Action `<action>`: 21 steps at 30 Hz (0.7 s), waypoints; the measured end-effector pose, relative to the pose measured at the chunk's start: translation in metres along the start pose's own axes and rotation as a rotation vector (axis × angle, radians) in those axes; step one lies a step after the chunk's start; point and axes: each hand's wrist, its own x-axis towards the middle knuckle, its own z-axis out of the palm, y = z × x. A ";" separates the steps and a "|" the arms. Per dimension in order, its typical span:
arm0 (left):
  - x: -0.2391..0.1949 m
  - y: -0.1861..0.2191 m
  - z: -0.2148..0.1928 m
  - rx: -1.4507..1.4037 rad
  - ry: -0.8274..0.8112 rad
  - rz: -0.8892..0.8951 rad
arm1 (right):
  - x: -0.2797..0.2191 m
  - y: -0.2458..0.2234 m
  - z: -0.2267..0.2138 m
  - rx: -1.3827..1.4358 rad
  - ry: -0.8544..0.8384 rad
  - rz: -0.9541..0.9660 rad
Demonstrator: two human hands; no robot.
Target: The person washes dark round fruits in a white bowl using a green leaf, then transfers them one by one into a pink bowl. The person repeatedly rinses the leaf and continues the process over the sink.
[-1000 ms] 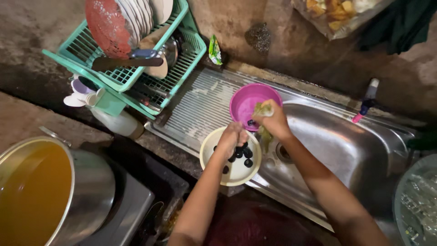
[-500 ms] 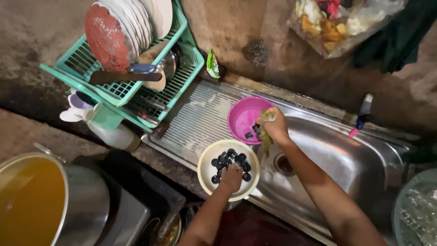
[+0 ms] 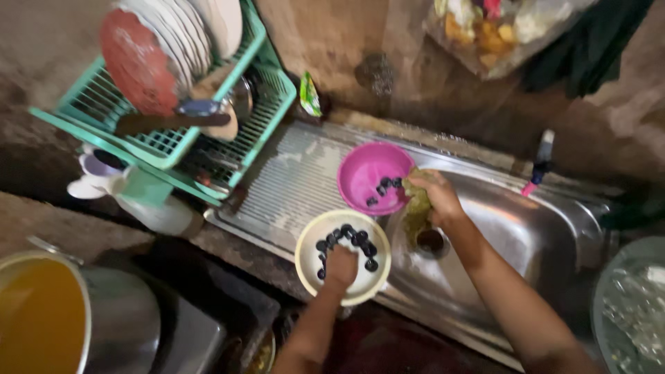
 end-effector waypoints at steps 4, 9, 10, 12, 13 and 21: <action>0.022 0.005 -0.015 -0.536 0.106 -0.151 | -0.014 -0.004 -0.001 0.045 -0.077 -0.011; 0.050 0.017 -0.075 -1.503 -0.142 -0.276 | -0.061 -0.004 0.035 -0.373 -0.264 -0.199; 0.054 0.019 -0.090 -1.582 -0.161 -0.298 | -0.072 0.004 0.048 -0.516 -0.161 -0.056; 0.059 0.020 -0.117 -1.742 -0.202 -0.343 | -0.090 0.017 0.067 -0.793 -0.127 -0.036; 0.060 0.023 -0.129 -1.771 -0.175 -0.387 | -0.096 0.023 0.073 -0.930 -0.201 -0.167; 0.045 0.072 -0.139 -1.097 0.341 -0.272 | -0.113 0.043 0.078 -0.516 -0.108 -0.111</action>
